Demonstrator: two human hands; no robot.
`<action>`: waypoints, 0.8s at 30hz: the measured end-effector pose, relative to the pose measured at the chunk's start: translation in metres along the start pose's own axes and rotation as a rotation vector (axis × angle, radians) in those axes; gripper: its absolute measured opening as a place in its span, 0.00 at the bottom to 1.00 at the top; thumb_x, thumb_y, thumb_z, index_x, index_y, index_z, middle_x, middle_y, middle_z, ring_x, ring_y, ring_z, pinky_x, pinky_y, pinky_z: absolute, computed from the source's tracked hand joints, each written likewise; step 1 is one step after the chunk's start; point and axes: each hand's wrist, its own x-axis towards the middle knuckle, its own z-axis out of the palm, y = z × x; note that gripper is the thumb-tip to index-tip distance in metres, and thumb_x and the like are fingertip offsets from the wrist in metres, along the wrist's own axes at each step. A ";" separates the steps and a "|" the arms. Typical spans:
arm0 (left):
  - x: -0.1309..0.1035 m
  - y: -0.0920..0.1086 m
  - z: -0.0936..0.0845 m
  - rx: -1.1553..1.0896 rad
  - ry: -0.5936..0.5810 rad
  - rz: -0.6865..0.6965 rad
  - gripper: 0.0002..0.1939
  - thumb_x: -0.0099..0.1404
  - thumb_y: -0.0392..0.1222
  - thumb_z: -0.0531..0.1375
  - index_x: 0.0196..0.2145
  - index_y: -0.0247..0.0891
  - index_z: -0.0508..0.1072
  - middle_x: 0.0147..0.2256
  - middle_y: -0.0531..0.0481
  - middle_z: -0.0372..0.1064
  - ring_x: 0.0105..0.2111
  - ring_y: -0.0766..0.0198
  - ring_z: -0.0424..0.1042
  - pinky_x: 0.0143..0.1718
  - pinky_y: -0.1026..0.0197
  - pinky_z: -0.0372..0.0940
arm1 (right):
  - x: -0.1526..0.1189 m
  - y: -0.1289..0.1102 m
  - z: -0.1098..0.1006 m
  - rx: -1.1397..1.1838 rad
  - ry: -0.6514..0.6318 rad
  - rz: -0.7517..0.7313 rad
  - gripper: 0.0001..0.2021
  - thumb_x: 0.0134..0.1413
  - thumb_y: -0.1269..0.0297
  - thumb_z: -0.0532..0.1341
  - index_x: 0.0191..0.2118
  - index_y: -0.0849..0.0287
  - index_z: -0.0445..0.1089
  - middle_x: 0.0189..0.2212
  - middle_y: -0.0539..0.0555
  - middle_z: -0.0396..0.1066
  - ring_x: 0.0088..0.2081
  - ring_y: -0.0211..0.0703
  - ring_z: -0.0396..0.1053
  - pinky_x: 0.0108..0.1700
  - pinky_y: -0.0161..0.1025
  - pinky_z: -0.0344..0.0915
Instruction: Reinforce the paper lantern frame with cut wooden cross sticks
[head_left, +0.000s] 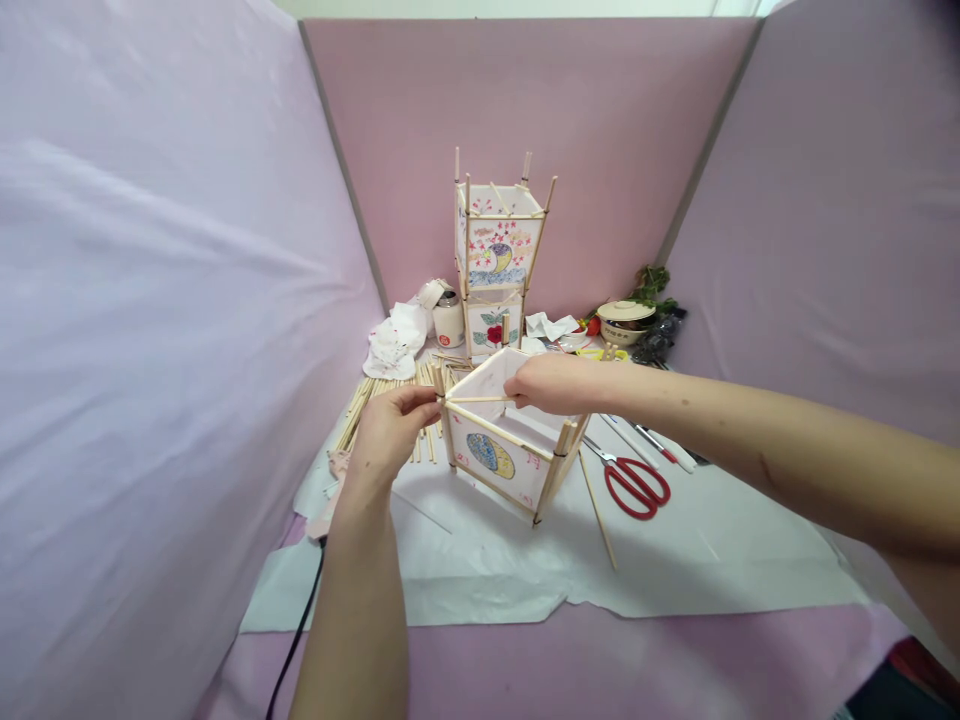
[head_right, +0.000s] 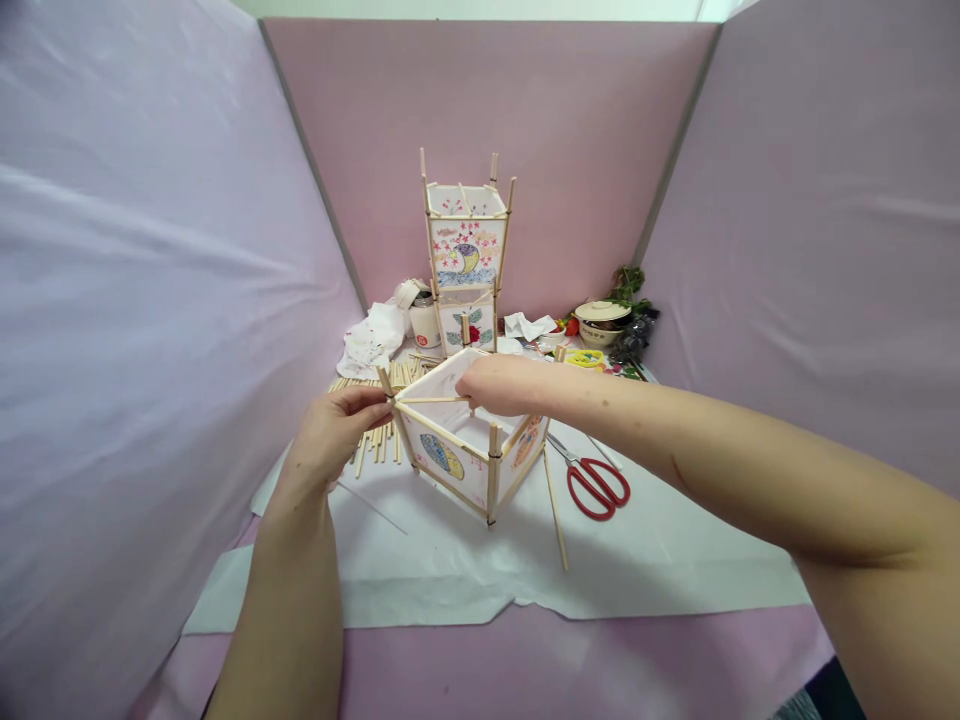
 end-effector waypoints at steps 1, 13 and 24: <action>0.000 0.000 0.000 0.016 -0.001 0.010 0.13 0.53 0.43 0.64 0.37 0.39 0.78 0.37 0.48 0.77 0.39 0.57 0.74 0.43 0.57 0.67 | 0.000 0.000 0.000 -0.003 -0.002 -0.004 0.12 0.58 0.66 0.53 0.40 0.57 0.73 0.33 0.57 0.74 0.30 0.42 0.67 0.27 0.35 0.48; -0.002 0.003 0.001 0.032 -0.044 0.031 0.13 0.53 0.43 0.62 0.37 0.41 0.79 0.37 0.50 0.76 0.42 0.56 0.73 0.44 0.57 0.66 | -0.002 -0.004 0.002 -0.002 0.004 -0.029 0.12 0.57 0.67 0.53 0.40 0.58 0.73 0.34 0.59 0.74 0.31 0.43 0.67 0.28 0.36 0.48; -0.012 0.020 0.003 0.202 -0.097 0.111 0.17 0.59 0.43 0.58 0.46 0.44 0.75 0.43 0.50 0.75 0.45 0.53 0.72 0.47 0.55 0.64 | -0.007 0.008 0.000 0.141 -0.076 -0.012 0.12 0.53 0.62 0.60 0.44 0.57 0.72 0.37 0.55 0.74 0.33 0.42 0.67 0.31 0.34 0.54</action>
